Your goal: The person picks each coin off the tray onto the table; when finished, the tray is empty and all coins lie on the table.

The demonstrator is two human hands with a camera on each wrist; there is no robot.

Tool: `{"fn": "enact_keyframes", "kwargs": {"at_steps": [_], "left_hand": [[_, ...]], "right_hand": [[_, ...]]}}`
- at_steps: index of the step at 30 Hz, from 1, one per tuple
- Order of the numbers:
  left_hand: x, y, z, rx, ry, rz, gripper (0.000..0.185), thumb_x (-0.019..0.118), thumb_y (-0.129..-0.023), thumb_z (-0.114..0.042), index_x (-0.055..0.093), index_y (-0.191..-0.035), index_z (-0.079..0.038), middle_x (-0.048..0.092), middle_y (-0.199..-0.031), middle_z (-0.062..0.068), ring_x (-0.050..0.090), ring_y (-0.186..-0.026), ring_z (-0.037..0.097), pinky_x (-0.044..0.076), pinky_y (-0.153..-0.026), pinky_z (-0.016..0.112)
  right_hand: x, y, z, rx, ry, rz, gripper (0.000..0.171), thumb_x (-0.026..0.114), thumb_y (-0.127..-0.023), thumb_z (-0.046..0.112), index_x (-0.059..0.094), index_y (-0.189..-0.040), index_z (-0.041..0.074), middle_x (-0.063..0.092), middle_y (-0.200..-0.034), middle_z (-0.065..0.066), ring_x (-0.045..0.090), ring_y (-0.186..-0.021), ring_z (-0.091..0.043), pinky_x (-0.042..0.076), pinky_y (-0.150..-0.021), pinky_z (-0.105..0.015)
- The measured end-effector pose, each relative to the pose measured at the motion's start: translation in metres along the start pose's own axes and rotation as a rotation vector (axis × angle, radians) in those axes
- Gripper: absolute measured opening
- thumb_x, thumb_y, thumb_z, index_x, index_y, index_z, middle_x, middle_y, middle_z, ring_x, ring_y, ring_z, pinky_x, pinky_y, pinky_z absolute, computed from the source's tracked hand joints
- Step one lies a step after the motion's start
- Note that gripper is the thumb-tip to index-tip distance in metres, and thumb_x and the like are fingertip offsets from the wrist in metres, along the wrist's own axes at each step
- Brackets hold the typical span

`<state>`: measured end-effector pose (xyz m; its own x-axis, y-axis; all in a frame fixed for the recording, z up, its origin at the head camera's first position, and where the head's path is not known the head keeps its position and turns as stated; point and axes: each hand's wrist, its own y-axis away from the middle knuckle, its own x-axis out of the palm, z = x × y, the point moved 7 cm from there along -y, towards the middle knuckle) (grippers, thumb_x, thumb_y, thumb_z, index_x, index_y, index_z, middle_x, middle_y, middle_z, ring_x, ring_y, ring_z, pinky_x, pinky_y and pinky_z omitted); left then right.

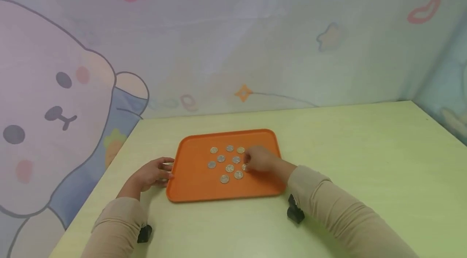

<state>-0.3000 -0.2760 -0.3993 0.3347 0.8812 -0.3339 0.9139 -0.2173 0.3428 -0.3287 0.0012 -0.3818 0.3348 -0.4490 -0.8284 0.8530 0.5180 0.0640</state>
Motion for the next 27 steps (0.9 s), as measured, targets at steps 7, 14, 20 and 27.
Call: {"fn": "enact_keyframes", "kwargs": {"at_steps": [7, 14, 20, 27], "left_hand": [[0.001, 0.003, 0.002, 0.007, 0.013, -0.015, 0.059, 0.054, -0.080, 0.003, 0.022, -0.129, 0.008, 0.038, -0.115, 0.023, 0.053, -0.076, 0.014, 0.048, -0.065, 0.031], [0.003, -0.001, -0.001, 0.024, -0.002, -0.028, 0.056, 0.052, -0.081, 0.004, 0.024, -0.128, 0.009, 0.042, -0.110, 0.022, 0.053, -0.073, 0.014, 0.048, -0.063, 0.031], [0.002, -0.004, 0.001, 0.020, -0.006, -0.035, 0.055, 0.052, -0.081, 0.005, 0.025, -0.128, 0.007, 0.041, -0.109, 0.020, 0.052, -0.073, 0.014, 0.048, -0.063, 0.031], [-0.001, -0.002, 0.003, 0.010, -0.002, -0.042, 0.057, 0.053, -0.080, 0.004, 0.024, -0.129, 0.007, 0.041, -0.109, 0.020, 0.053, -0.074, 0.015, 0.048, -0.064, 0.031]], "right_hand": [[0.000, 0.001, -0.001, -0.042, -0.056, -0.037, 0.014, 0.067, -0.068, 0.005, 0.053, -0.072, 0.008, 0.048, -0.067, 0.001, 0.042, -0.064, -0.014, 0.036, -0.058, -0.025], [-0.003, 0.005, -0.015, 0.014, -0.242, -0.066, 0.015, 0.066, -0.071, 0.006, 0.052, -0.074, 0.007, 0.050, -0.069, 0.000, 0.044, -0.065, -0.014, 0.037, -0.059, -0.025], [-0.003, 0.006, -0.020, 0.027, -0.296, -0.073, 0.012, 0.062, -0.073, 0.001, 0.051, -0.074, 0.007, 0.055, -0.071, 0.000, 0.045, -0.065, -0.013, 0.038, -0.059, -0.024], [-0.009, 0.008, -0.018, 0.023, -0.370, -0.062, 0.008, 0.056, -0.075, 0.000, 0.052, -0.078, 0.006, 0.057, -0.078, -0.002, 0.048, -0.070, -0.014, 0.039, -0.064, -0.026]]}}
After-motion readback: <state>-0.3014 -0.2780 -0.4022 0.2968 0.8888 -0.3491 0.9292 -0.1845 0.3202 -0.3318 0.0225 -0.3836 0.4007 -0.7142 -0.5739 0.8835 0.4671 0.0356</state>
